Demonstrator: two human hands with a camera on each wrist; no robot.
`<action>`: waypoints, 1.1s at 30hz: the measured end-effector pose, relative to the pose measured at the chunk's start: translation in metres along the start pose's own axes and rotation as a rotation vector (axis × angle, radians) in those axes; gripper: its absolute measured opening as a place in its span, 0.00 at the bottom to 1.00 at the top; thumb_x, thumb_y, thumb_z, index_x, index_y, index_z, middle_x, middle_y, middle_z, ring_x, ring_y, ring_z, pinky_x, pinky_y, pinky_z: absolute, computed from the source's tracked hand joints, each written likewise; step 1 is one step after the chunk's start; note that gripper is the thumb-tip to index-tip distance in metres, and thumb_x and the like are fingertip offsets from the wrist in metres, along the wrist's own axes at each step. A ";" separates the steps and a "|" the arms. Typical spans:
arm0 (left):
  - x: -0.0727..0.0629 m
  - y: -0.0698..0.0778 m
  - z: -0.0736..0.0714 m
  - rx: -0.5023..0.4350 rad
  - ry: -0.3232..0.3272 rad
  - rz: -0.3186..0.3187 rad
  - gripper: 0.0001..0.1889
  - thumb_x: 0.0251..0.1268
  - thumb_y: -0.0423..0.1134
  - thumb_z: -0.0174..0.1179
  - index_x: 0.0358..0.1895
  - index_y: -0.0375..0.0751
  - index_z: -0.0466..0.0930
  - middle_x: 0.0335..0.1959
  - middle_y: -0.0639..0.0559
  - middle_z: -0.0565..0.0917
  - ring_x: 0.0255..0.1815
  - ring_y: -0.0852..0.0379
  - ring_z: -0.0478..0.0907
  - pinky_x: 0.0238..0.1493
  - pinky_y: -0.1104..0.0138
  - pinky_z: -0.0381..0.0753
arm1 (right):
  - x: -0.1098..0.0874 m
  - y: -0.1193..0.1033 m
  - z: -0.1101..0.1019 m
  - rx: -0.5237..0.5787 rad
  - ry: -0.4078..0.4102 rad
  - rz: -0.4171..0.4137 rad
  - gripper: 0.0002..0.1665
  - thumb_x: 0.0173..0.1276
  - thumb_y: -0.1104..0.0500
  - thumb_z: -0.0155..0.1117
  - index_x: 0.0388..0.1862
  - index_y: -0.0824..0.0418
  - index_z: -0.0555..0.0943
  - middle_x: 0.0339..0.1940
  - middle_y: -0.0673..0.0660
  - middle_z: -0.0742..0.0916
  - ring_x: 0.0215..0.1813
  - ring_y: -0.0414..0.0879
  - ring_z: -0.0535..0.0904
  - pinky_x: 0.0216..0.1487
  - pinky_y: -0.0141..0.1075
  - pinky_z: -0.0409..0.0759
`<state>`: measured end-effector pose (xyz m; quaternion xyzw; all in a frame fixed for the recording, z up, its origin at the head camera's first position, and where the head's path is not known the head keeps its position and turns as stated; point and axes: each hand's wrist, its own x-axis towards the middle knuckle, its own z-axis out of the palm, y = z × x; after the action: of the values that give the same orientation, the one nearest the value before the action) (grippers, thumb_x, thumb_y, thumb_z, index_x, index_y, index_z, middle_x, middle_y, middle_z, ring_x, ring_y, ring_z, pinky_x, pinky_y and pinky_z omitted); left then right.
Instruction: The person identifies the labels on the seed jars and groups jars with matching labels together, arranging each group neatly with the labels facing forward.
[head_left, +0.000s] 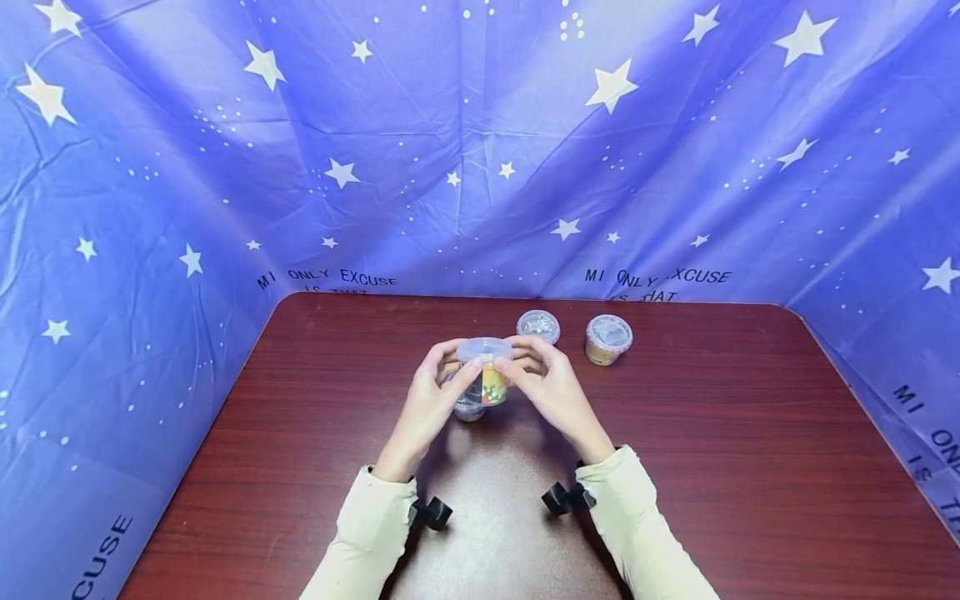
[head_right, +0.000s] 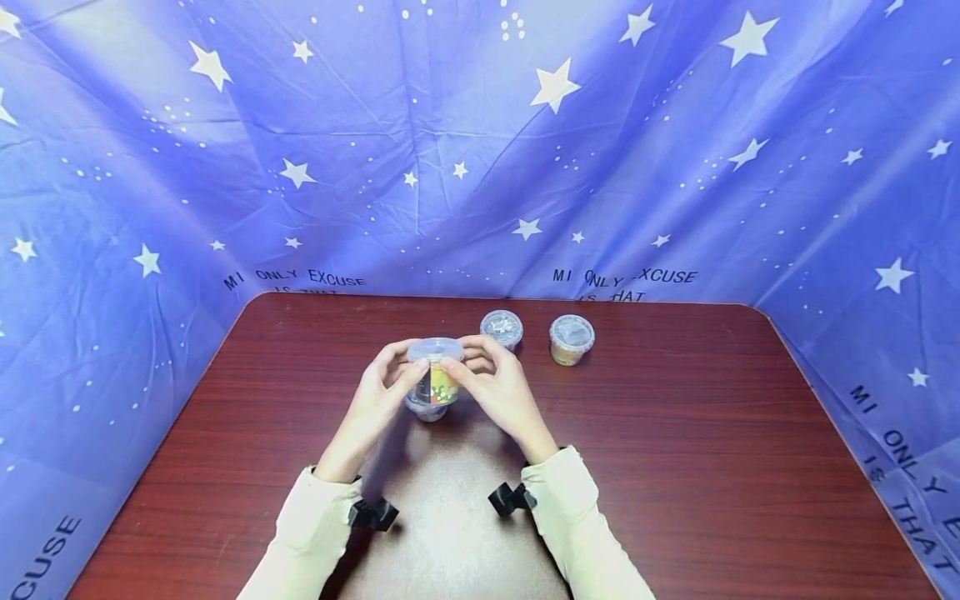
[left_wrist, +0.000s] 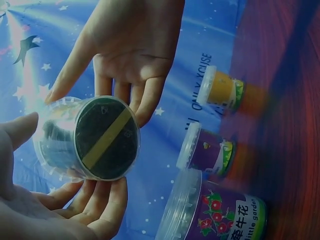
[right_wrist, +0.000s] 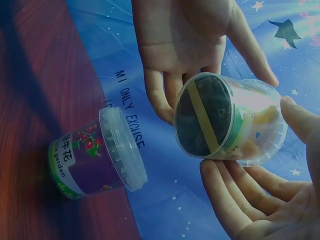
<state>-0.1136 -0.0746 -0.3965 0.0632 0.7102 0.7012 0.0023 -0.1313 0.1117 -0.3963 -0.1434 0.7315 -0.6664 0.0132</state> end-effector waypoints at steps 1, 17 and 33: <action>0.000 0.000 -0.001 -0.003 -0.003 -0.004 0.23 0.70 0.39 0.61 0.65 0.37 0.70 0.54 0.40 0.79 0.51 0.57 0.79 0.55 0.66 0.77 | 0.000 0.000 0.000 -0.004 -0.001 -0.001 0.21 0.70 0.61 0.66 0.58 0.67 0.76 0.45 0.66 0.84 0.40 0.42 0.83 0.46 0.46 0.86; -0.001 -0.003 -0.012 -0.134 -0.109 -0.056 0.21 0.75 0.43 0.55 0.66 0.39 0.72 0.56 0.42 0.80 0.54 0.56 0.78 0.58 0.66 0.77 | -0.002 -0.005 -0.006 -0.024 -0.125 0.038 0.24 0.75 0.55 0.59 0.65 0.65 0.74 0.54 0.67 0.84 0.47 0.43 0.84 0.52 0.44 0.84; -0.003 0.002 -0.010 -0.077 -0.015 -0.059 0.21 0.72 0.39 0.59 0.64 0.35 0.72 0.54 0.39 0.79 0.48 0.58 0.80 0.53 0.67 0.80 | -0.001 -0.004 -0.001 0.011 -0.059 0.035 0.23 0.72 0.57 0.64 0.62 0.66 0.75 0.50 0.67 0.85 0.45 0.46 0.85 0.47 0.47 0.86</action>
<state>-0.1114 -0.0852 -0.3941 0.0471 0.6840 0.7273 0.0307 -0.1300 0.1129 -0.3927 -0.1499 0.7295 -0.6657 0.0471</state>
